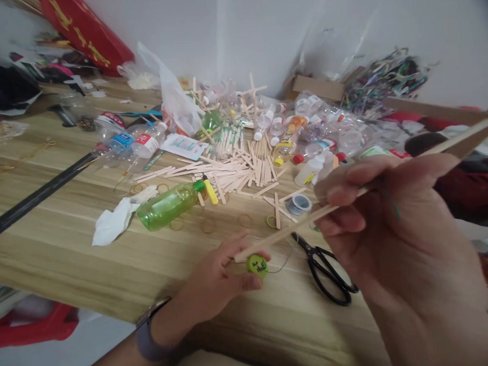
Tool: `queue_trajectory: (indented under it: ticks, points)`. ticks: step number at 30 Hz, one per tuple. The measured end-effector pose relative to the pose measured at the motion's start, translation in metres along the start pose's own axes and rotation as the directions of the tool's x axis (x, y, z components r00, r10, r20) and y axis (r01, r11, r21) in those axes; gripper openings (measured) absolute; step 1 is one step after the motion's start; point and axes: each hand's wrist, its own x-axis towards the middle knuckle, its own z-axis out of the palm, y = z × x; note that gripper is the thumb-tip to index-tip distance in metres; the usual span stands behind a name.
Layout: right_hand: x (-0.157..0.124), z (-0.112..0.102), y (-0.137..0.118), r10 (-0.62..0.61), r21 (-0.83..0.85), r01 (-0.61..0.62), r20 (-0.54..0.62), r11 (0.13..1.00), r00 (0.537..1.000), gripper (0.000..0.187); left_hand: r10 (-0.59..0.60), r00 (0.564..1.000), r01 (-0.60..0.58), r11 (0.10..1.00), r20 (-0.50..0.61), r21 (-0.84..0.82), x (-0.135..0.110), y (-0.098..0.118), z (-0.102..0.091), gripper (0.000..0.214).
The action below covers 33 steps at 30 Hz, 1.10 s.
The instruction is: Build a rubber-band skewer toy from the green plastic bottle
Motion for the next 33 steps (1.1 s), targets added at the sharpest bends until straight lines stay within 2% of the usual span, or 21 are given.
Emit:
queue_trajectory:
  ticks: [3,6,8,10,14,18,22,29,33]
  points:
    - [0.002,0.011,0.002,-0.001,0.031,-0.001,0.063,1.0,0.998,0.023,-0.001,1.0,0.002,0.996,0.009,-0.084,0.001,-0.001,0.005,0.033]
    - [0.001,0.013,0.009,-0.031,0.043,0.024,0.158,0.999,0.987,0.023,0.002,1.0,-0.003,0.998,-0.013,-0.065,0.0,-0.001,0.007,0.033]
    - [-0.002,0.008,0.016,-0.027,-0.004,0.028,0.209,1.0,0.977,0.023,-0.004,1.0,0.004,1.0,-0.024,-0.03,-0.002,0.001,0.006,0.031]
    - [-0.005,-0.002,0.024,-0.02,-0.094,0.039,0.199,0.995,0.98,0.024,-0.032,0.999,0.032,0.999,-0.01,-0.031,-0.003,0.002,0.005,0.03]
    - [-0.013,-0.025,0.037,0.004,-0.232,0.04,0.189,0.972,0.982,0.026,-0.11,0.993,0.114,0.976,0.035,-0.185,-0.004,0.001,0.005,0.033]
    - [-0.018,-0.034,0.039,0.004,-0.272,0.042,0.168,0.961,0.986,0.028,-0.11,0.992,0.121,0.946,0.054,-0.3,-0.004,-0.004,0.008,0.039]
    - [-0.018,-0.036,0.036,-0.026,-0.31,0.065,0.128,0.948,0.991,0.031,-0.125,0.991,0.131,0.96,0.038,-0.247,-0.004,-0.008,0.007,0.042]
    - [-0.019,-0.041,0.037,-0.012,-0.411,0.085,0.176,0.908,0.984,0.03,-0.12,0.993,0.119,0.99,-0.007,-0.08,-0.006,-0.003,0.006,0.041]
    - [-0.019,-0.04,0.036,-0.015,-0.436,0.086,0.165,0.896,0.986,0.032,-0.123,0.992,0.122,0.99,-0.003,-0.069,-0.006,0.001,0.005,0.04]
